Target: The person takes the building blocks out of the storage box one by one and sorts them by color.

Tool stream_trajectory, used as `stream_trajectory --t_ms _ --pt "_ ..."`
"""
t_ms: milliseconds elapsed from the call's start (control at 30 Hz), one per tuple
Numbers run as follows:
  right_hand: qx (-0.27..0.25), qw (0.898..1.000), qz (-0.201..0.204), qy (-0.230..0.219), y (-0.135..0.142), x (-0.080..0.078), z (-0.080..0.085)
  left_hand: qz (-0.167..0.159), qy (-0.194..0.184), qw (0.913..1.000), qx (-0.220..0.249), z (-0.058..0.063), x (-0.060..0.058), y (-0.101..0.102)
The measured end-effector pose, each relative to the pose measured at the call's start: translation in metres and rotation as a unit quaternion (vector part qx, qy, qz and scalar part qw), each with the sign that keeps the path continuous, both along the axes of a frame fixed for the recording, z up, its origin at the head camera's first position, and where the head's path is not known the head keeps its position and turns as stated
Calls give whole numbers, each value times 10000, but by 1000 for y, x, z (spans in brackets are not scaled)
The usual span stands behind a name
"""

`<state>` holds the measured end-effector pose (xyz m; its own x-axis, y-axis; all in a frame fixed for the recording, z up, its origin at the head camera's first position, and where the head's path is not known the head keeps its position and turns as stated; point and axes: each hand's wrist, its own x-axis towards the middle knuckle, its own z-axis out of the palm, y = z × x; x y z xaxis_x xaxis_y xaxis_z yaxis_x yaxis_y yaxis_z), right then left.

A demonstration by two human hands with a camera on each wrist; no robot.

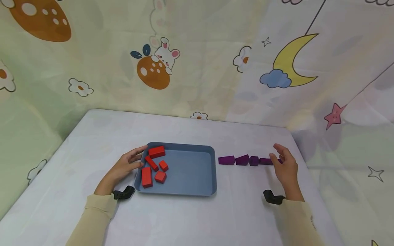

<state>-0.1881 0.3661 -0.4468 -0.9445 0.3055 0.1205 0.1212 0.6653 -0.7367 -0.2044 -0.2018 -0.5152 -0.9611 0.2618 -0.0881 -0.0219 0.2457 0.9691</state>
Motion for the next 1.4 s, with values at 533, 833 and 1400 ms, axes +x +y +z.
stream_trajectory --t_ms 533,833,1400 --pt "-552 9879 1281 684 -88 13 5 19 -17 10000 43 -1 0 -1" --pt "-1034 9745 1858 720 -149 18 -5 41 -62 10000 38 0 1 -4" --pt "-1705 9422 2852 423 -244 32 -28 -11 -14 10000 34 2 1 1"
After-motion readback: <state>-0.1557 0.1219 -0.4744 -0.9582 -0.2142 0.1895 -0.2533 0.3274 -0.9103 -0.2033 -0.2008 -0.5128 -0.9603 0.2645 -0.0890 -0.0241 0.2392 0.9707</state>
